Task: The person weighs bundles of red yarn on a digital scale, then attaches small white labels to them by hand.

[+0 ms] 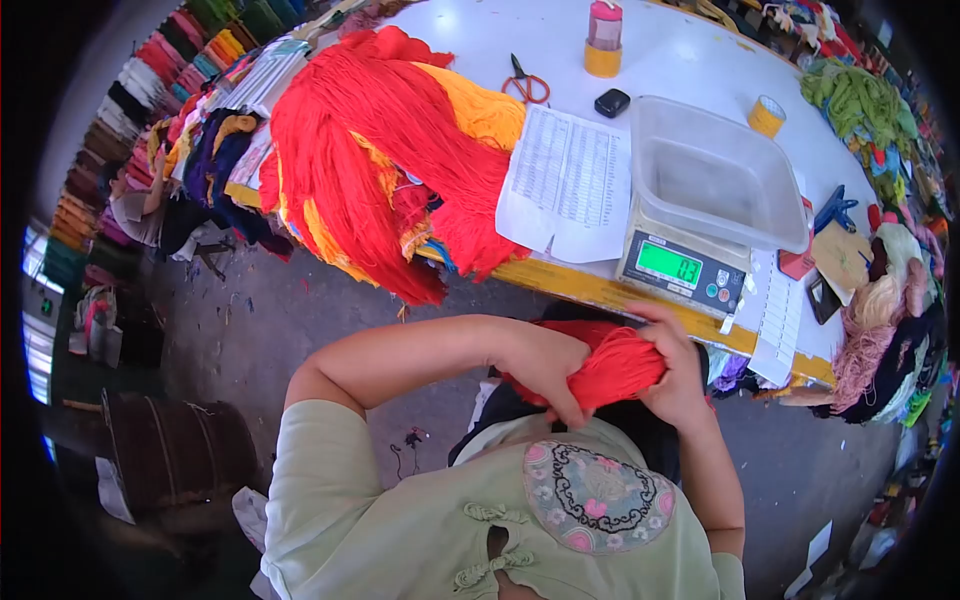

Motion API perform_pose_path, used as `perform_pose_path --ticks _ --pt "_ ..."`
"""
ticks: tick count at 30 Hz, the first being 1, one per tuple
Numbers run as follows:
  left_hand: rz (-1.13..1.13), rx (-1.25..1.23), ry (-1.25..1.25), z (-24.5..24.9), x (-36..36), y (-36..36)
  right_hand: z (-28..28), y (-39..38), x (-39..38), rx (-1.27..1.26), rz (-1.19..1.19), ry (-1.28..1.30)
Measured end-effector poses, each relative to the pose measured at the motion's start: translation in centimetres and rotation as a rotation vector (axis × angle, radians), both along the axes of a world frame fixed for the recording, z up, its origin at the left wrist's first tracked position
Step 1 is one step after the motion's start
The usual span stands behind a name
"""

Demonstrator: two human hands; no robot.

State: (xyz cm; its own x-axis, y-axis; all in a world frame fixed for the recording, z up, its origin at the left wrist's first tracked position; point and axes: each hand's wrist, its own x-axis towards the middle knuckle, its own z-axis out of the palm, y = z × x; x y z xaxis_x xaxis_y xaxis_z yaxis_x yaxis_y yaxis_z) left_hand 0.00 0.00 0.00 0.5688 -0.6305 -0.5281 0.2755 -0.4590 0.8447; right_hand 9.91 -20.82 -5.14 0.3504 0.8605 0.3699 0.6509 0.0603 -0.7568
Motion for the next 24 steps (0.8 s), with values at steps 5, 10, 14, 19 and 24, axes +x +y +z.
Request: perform_pose_path --ticks 5,10,14,19,24 --pt "0.121 -0.432 0.101 7.1 -3.8 2.6 2.7 2.5 -3.3 -0.257 0.409 0.463" --pt "0.912 -0.558 -0.663 9.1 -16.0 6.7 1.2 3.2 -2.9 -0.161 0.196 0.205" --pt "-0.019 -1.409 -0.849 15.1 -18.5 18.9 -0.3 4.3 -3.6 -0.178 0.131 0.09" --pt "1.005 -0.641 -0.834 13.6 -16.8 8.4 3.4 7.9 -4.8 -0.029 0.222 0.111" --pt "0.581 -0.038 -0.807 7.9 -11.0 5.9 4.7 11.8 -6.6 0.072 0.461 0.333"
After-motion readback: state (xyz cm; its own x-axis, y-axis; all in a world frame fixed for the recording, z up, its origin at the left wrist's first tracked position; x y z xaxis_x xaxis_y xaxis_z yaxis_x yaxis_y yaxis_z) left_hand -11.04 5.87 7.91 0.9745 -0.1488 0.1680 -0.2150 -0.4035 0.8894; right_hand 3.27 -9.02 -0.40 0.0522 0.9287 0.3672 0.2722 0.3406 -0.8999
